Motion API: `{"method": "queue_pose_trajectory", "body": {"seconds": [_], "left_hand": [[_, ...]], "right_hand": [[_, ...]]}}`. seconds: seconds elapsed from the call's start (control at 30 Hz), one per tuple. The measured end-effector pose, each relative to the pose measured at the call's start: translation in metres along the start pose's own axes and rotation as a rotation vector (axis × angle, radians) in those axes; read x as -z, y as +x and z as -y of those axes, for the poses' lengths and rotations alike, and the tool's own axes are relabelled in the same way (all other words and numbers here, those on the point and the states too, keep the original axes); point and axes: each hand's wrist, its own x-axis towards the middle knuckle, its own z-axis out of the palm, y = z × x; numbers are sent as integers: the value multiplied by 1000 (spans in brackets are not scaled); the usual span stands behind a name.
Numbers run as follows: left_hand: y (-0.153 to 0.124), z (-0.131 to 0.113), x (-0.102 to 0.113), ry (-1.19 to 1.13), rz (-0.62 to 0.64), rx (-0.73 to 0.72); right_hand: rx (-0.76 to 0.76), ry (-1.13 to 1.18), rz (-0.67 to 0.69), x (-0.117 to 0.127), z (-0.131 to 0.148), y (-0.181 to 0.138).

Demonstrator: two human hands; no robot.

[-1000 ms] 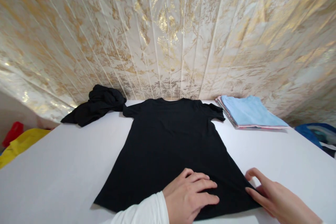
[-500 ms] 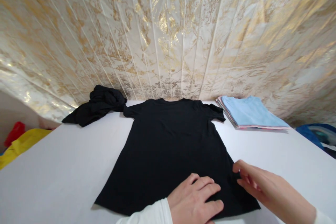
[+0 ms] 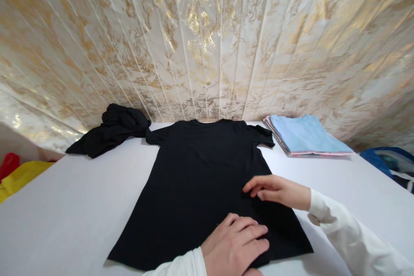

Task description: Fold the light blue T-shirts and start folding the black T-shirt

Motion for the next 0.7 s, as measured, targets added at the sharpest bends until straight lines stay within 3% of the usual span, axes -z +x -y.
{"method": "queue_pose_trajectory", "body": {"seconds": [0.1,0.2,0.33,0.47,0.7], "left_hand": [[-2,1,5,49,18,-19],[-5,2,6,99,8,-37],[-6,0,-2,124,-27,10],[-3,-6,-15,61,-109,108],[-2,-6,-10,-39,-96,82]], "right_hand": [[4,-100,-214,6,-6,-5],[53,-199,-192,0,-1,-26],[67,-382,-131,-33,0,-64],[42,-516,-257,-58,-14,-89],[101,-669,-380,-58,-36,-100]]}}
